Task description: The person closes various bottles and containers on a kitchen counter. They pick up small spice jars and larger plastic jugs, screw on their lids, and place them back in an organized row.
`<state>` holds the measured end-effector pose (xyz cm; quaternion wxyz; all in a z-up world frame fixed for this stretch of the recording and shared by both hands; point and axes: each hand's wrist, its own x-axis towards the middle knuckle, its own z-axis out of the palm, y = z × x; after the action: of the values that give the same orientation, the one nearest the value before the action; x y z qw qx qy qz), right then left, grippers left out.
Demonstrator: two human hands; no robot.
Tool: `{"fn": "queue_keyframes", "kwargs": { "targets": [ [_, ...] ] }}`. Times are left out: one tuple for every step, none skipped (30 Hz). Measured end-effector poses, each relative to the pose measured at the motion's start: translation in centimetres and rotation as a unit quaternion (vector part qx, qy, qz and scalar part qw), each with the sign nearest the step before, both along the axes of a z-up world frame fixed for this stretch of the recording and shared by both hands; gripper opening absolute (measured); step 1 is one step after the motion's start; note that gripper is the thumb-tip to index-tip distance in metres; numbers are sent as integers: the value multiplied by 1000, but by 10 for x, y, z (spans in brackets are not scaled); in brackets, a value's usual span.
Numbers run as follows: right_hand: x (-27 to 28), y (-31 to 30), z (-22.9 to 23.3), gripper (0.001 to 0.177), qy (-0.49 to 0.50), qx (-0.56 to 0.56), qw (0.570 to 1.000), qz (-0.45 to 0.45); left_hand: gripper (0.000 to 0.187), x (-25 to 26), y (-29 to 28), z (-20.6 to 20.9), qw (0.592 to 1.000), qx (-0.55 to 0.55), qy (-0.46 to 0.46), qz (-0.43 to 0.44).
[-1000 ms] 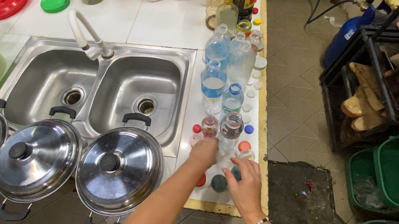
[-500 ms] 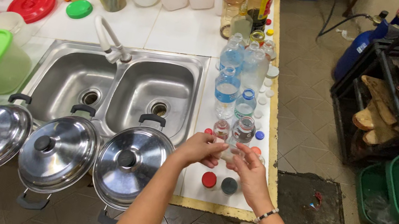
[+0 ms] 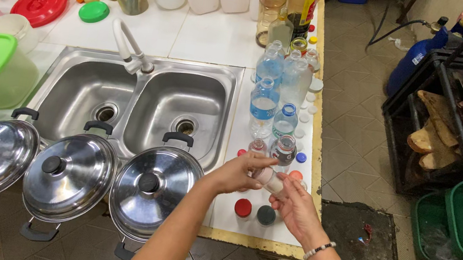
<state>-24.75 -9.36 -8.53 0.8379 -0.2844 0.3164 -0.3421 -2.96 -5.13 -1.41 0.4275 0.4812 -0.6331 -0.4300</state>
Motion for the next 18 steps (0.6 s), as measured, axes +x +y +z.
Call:
{"fn": "queue_keyframes", "kwargs": {
  "targets": [
    [2, 0, 0, 37, -7, -11, 1000, -3, 71, 2, -2, 3, 996, 72, 44, 2],
    [1, -1, 1, 35, -13, -21, 1000, -8, 75, 2, -4, 6, 986, 145, 89, 3],
    [1, -1, 3, 34, -19, -31, 999, -12, 62, -1, -7, 10, 974, 212, 54, 53],
    [3, -1, 3, 35, -10, -48, 999, -16, 53, -4, -9, 13, 954, 279, 17, 104],
    [3, -3, 4, 35, -2, -64, 998, -19, 53, -6, -9, 16, 926, 344, -20, 154],
    [3, -5, 6, 36, 7, -81, 996, -23, 53, -7, -9, 20, 929, 334, -20, 160],
    [5, -6, 7, 35, 11, -81, 997, -19, 53, -8, -8, 23, 931, 325, -21, 166],
    [4, -7, 6, 35, 16, -80, 997, -16, 54, -10, -8, 24, 934, 315, -21, 171],
    [3, -8, 6, 35, 21, -80, 997, -12, 47, -11, -9, 24, 944, 288, -1, 161],
    [2, -9, 4, 33, -3, -71, 997, -3, 45, -11, -8, 23, 953, 261, 20, 153],
    [1, -9, 3, 32, -26, -63, 998, 6, 48, -11, -8, 22, 961, 234, 41, 144],
    [1, -9, 1, 32, -51, -54, 997, 16, 49, -9, -8, 21, 977, 182, -2, 114],
    [-1, -10, -1, 33, -37, -23, 999, 24, 51, -7, -9, 19, 987, 128, -45, 84],
    [-3, -11, -2, 34, -23, 8, 999, 31, 53, -5, -9, 18, 992, 75, -89, 54],
    [-4, -11, -3, 35, -8, 40, 998, 39, 53, -4, -8, 17, 994, 60, -82, 35],
    [-5, -11, -4, 35, -11, 47, 997, 57, 54, -4, -8, 17, 996, 44, -74, 15],
    [-5, -12, -4, 35, -14, 53, 996, 74, 55, -4, -7, 18, 997, 28, -65, -6],
    [-6, -13, -3, 35, -17, 58, 994, 90, 58, -3, -8, 20, 996, 38, -73, -16]
  ]
}}
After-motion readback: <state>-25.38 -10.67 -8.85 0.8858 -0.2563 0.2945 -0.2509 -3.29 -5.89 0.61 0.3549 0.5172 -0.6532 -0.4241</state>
